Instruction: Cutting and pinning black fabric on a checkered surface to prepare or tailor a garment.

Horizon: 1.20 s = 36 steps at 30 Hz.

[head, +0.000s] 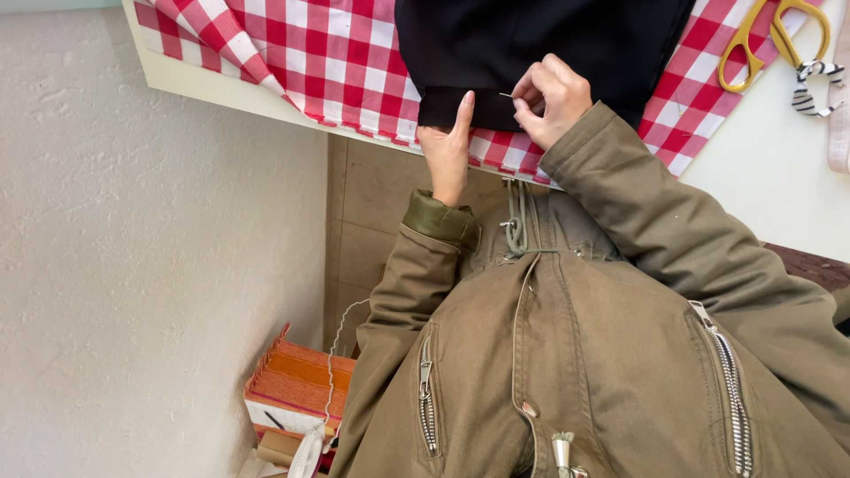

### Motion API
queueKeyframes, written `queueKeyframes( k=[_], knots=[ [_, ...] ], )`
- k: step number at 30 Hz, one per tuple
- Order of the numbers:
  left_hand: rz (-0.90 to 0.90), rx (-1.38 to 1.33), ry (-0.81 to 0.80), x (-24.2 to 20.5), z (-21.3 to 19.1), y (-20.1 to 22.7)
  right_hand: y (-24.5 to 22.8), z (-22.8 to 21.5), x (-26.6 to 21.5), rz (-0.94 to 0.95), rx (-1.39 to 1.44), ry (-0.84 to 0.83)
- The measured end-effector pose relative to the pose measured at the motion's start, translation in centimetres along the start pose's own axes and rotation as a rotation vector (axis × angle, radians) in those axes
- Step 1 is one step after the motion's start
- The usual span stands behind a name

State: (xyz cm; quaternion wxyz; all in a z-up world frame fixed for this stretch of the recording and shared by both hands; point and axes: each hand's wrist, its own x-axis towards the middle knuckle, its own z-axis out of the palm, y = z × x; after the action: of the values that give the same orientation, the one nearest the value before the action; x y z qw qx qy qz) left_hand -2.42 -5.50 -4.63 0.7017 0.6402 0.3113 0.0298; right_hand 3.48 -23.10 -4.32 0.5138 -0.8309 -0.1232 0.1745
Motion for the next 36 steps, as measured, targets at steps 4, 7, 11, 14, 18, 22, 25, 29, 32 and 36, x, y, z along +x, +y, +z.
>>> queueKeyframes(
  k=[4, 7, 11, 14, 18, 22, 25, 29, 32, 36],
  knots=[
    [0.007, -0.014, -0.005, -0.1, -0.1, -0.2, 0.0, 0.0, 0.0, -0.016, -0.01, -0.002],
    [0.012, -0.023, -0.006, 0.1, 0.1, -0.1, 0.0, -0.1, 0.1, -0.009, 0.0, -0.002],
    [0.017, -0.029, -0.008, 0.0, 0.0, -0.3, 0.0, 0.0, 0.1, -0.008, -0.007, -0.012],
    [0.046, -0.015, -0.016, -0.1, 0.1, 0.1, -0.1, 0.3, 0.2, -0.018, -0.014, -0.009],
    [0.048, -0.016, -0.015, -0.4, 0.1, 0.3, -0.9, 0.5, 0.2, 0.0, 0.018, -0.002],
    [-0.006, -0.107, -0.001, -0.2, 0.7, 0.3, -0.4, 0.5, 0.1, 0.042, 0.072, -0.005],
    [-0.142, -0.353, 0.018, 0.1, 1.0, -0.5, 0.0, 0.5, 0.0, 0.041, 0.121, -0.01],
    [-0.153, -0.346, 0.006, -0.1, 0.4, -3.2, -0.5, 0.3, 0.1, 0.042, 0.145, 0.009],
    [-0.182, -0.343, -0.013, -0.1, 0.7, -2.3, -0.6, 0.2, 0.2, 0.055, 0.153, 0.02],
    [-0.18, -0.33, -0.021, -0.1, 0.8, -2.0, -0.3, 0.2, 0.0, 0.058, 0.178, 0.038]
  ],
)
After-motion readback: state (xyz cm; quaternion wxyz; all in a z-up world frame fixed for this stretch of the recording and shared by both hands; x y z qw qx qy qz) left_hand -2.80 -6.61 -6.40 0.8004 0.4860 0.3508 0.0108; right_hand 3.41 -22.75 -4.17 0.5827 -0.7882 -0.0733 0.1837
